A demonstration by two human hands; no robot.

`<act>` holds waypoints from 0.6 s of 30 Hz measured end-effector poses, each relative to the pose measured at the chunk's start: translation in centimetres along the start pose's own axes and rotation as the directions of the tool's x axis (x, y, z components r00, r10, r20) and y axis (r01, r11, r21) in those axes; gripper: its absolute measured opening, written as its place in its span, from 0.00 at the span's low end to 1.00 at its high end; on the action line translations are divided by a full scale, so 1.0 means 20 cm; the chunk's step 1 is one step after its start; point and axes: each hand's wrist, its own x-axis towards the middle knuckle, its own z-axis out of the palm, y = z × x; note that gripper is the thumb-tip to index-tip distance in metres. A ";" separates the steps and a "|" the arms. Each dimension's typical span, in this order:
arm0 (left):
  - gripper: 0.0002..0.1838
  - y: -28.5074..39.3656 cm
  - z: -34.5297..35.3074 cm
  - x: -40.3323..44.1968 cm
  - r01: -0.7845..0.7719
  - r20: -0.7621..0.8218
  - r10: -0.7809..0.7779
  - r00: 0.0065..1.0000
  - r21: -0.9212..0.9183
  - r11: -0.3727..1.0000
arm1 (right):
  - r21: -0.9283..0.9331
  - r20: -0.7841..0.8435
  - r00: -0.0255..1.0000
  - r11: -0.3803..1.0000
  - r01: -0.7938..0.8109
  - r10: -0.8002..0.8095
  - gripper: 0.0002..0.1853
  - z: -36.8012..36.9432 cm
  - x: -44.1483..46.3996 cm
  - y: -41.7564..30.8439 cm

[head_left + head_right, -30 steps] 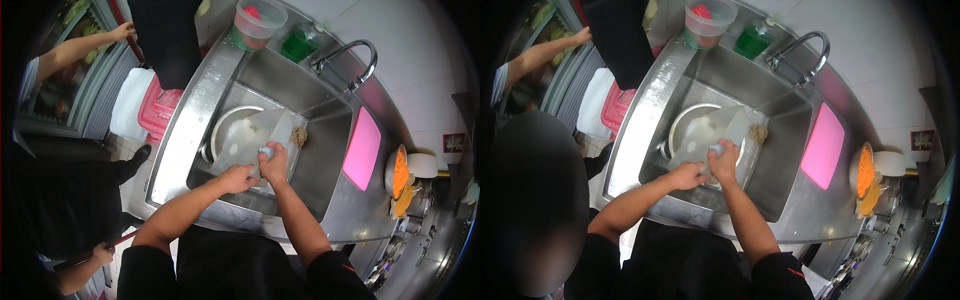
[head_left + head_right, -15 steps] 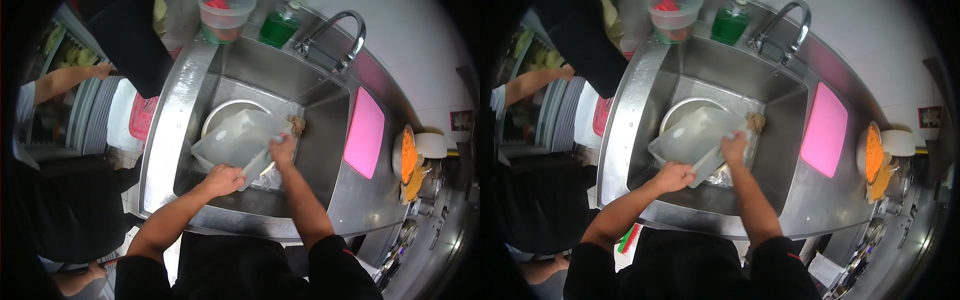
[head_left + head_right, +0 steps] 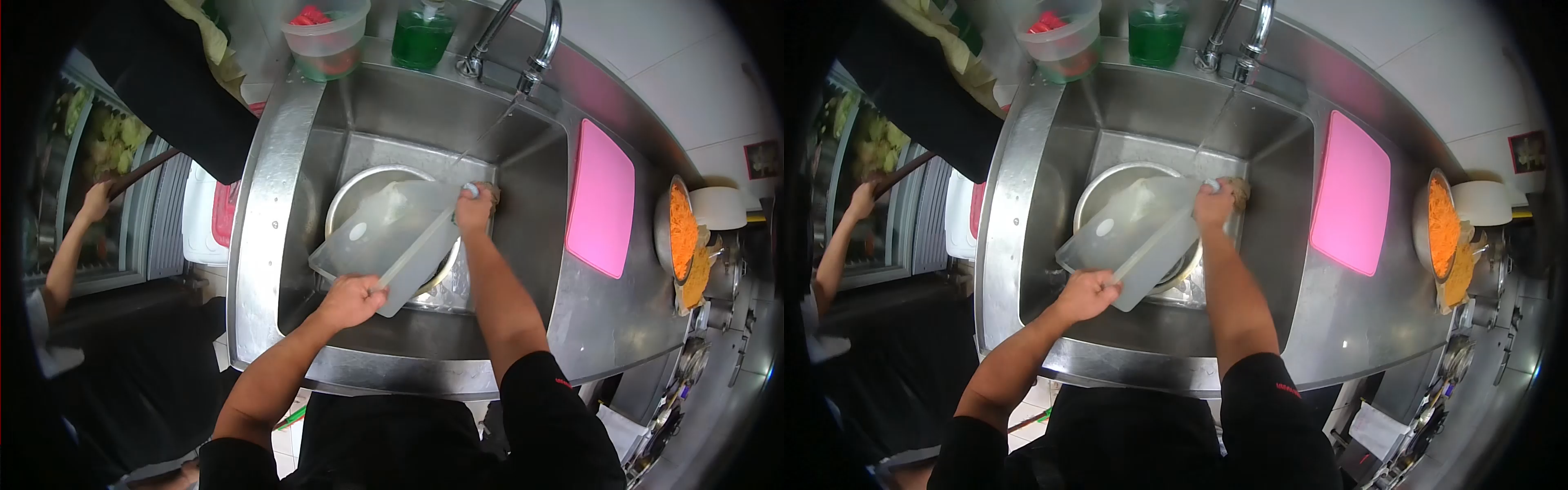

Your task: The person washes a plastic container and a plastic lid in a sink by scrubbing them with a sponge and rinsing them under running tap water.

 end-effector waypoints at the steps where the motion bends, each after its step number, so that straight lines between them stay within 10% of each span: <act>1: 0.15 0.01 -0.02 0.00 0.027 -0.007 -0.027 1.000 -0.006 1.000 | -0.047 -0.010 0.998 0.997 0.062 -0.063 0.25 -0.02 -0.11 -0.07; 8: 0.15 -0.07 -0.03 0.00 0.043 -0.164 -0.070 0.984 -0.161 0.986 | -0.052 0.209 0.830 0.842 0.538 -0.517 0.27 -0.15 -0.99 -0.22; 14: 0.18 -0.14 -0.10 0.06 0.223 -0.133 -0.294 0.947 -0.388 0.894 | -0.194 0.196 0.902 0.887 0.419 -0.384 0.24 0.10 -0.06 -0.12; 18: 0.19 -0.14 -0.13 0.05 0.281 -0.105 -0.358 0.928 -0.434 0.856 | -0.284 0.311 0.833 0.792 0.540 -0.457 0.25 0.05 -0.29 -0.29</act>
